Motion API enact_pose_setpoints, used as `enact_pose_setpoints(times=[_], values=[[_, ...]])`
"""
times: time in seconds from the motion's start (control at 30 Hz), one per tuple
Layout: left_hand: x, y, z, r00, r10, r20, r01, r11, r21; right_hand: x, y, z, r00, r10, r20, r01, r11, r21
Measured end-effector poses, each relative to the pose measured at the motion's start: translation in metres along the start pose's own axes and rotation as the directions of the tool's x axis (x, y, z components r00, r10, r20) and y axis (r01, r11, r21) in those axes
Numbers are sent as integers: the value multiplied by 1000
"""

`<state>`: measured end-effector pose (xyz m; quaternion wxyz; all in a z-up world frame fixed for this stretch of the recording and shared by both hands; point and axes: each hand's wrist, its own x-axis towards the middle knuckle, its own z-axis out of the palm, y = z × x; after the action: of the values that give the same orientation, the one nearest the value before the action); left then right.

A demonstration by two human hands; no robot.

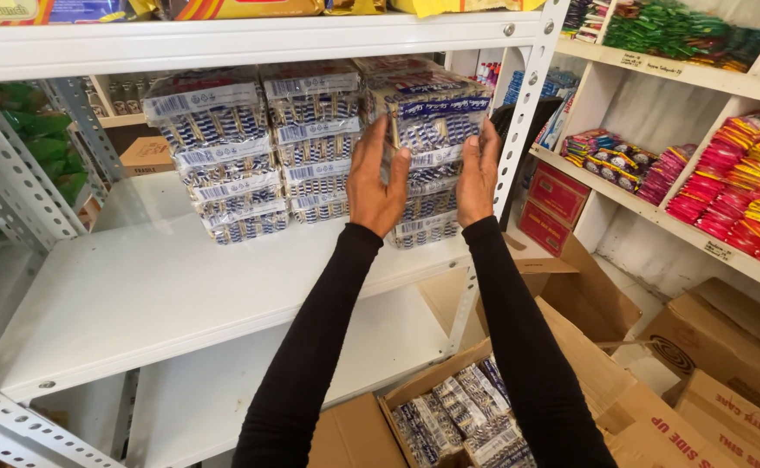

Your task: The person repeatedly takes packages of SkyFlakes biscuits from a cardboard box on the floor and places them onto a white metal shelf. The person handles the packages by hand, turning them to align them with the existing stock on the shelf.

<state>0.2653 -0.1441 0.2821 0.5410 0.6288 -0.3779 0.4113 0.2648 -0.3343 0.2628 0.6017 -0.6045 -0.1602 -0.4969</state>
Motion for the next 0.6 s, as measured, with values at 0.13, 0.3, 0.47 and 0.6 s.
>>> enact_pose_setpoints(times=[0.13,0.3,0.47,0.6], values=[[14,17,-6,997,-77,6,77,997,-15,3,2,7,998,-4,-61,0,998,-57],[24,5,-2,996,86,-16,-84,992,93,19,29,14,937,139,-320,-123,990,72],[24,6,-6,998,66,8,-66,996,54,21,32,14,918,168,-358,-161,986,49],[17,0,-3,996,84,-17,-82,995,64,11,33,6,962,84,-258,-103,993,-59]])
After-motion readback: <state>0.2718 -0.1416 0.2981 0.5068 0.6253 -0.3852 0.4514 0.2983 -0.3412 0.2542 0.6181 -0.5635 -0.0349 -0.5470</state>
